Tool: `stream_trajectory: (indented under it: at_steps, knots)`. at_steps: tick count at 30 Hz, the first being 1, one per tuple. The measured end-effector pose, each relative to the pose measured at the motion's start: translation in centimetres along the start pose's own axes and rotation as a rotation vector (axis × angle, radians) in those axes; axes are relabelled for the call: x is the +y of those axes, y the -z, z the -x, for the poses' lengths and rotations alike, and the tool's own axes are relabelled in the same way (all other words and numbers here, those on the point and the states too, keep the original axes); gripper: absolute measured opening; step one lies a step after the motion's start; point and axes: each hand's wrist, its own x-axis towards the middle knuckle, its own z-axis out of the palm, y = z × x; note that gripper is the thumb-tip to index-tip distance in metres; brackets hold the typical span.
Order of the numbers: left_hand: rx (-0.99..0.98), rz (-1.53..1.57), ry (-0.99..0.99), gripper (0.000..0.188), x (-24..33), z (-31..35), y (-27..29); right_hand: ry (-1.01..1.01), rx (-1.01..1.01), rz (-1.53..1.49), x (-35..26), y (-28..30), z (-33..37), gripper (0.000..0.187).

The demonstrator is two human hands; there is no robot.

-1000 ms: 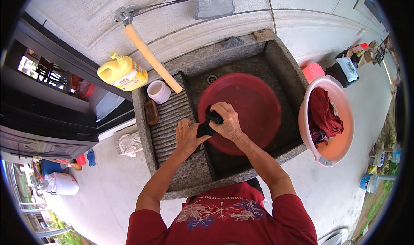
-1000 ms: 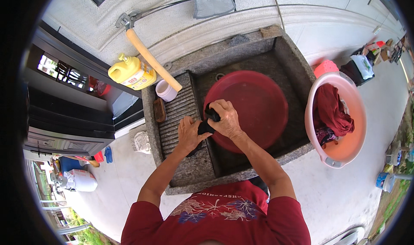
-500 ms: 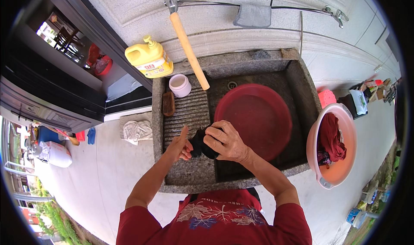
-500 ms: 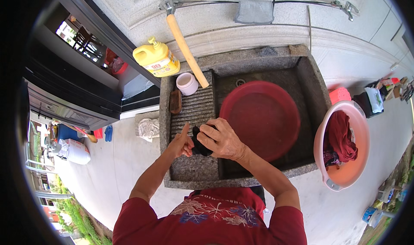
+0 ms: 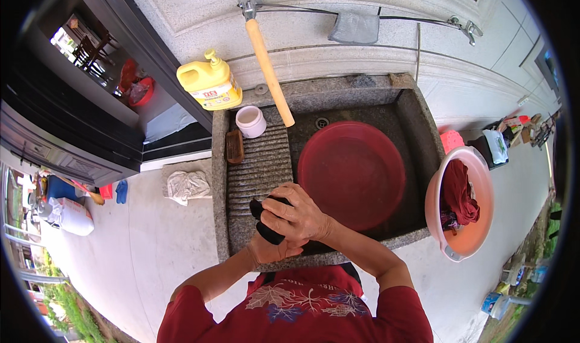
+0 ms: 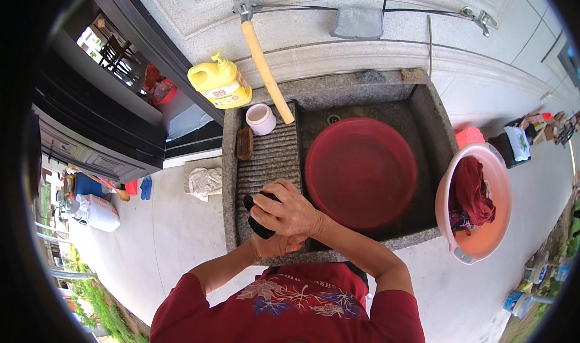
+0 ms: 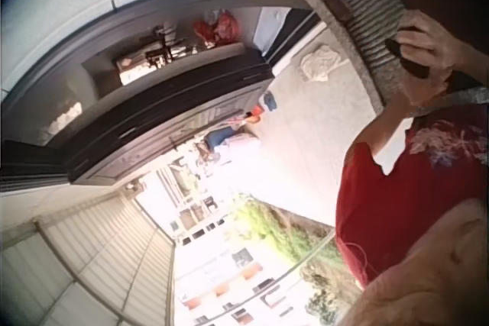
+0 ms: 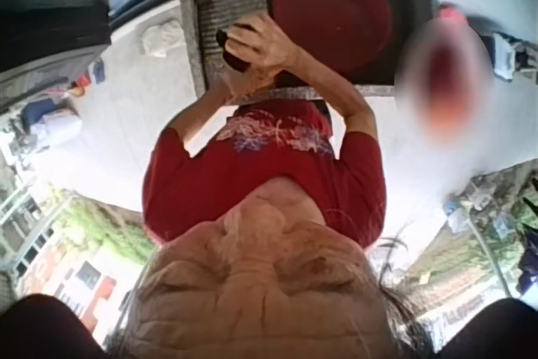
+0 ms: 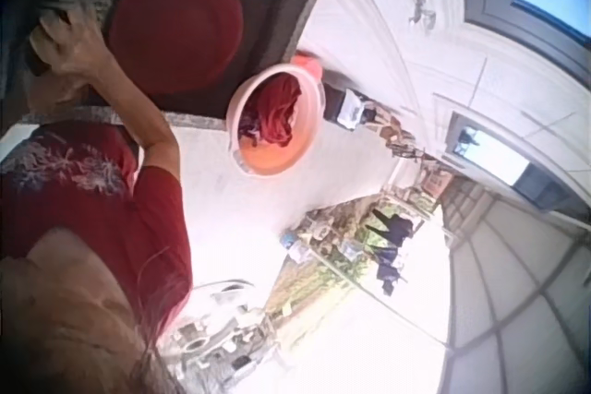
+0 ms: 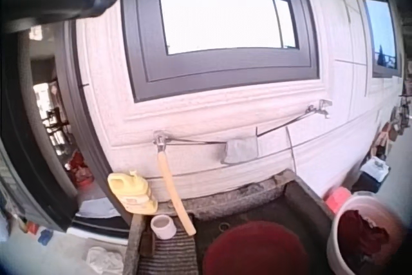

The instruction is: The person washes clothes by hand in a red basin at an outdoor concrete sink. They scrub and rinse a red garment and a black garment, then wring them out and hang them on a clothesline using a hanger.

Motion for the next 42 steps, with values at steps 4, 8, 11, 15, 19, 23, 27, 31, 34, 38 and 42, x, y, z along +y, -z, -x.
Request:
stream_trajectory:
  at_steps: [4, 8, 11, 15, 19, 23, 27, 31, 34, 38, 42]
  knots:
    - [-0.163, 0.227, -0.305, 0.045, -0.9, -3.7, -1.5, -0.161, 0.185, -0.052, -0.6, 0.9, -1.0, 0.036]
    - [-0.210, 0.358, -0.547, 0.034, 1.7, -5.6, -4.1, -0.462, 0.346, -0.049, -0.4, 5.3, -1.8, 0.035]
    - [-0.333, 0.290, -0.585, 0.044, 3.1, -4.9, -7.0, -0.759, 0.498, -0.109, 1.2, 7.8, -0.3, 0.035]
    - [-0.190, -0.230, -0.966, 0.048, 3.2, -4.5, -12.6, -0.907, 0.407, -0.194, 3.0, 10.4, 1.1, 0.028]
    - [-0.229, -0.632, -1.159, 0.043, 3.0, -4.3, -17.5, -1.076, 0.431, -0.360, 4.5, 11.0, 1.7, 0.021]
    - [-0.309, -1.109, -1.117, 0.033, 2.7, -5.3, -18.4, -1.334, 0.343, -0.628, 6.1, 12.8, 1.4, 0.015]
    - [-0.182, -1.943, -1.201, 0.033, 2.9, -5.3, -15.4, -1.432, 0.227, -0.726, 7.5, 13.7, 2.0, 0.012]
    - [-0.455, -2.346, -1.272, 0.058, 2.5, -5.6, -13.7, -1.399, 0.079, -0.773, 7.8, 13.8, 1.2, 0.012]
    - [-0.648, -1.844, -1.146, 0.055, 1.3, -5.5, -18.8, -1.340, -0.081, -0.690, 8.2, 14.1, 1.5, 0.013]
    - [-0.800, -2.015, -1.382, 0.043, -0.4, -6.8, -18.1, -1.153, -0.217, -0.564, 8.4, 14.4, 1.3, 0.015]
    - [-0.867, -2.196, -1.350, 0.031, 0.1, -7.9, -17.6, -0.942, -0.257, -0.349, 9.2, 13.6, 1.9, 0.019]
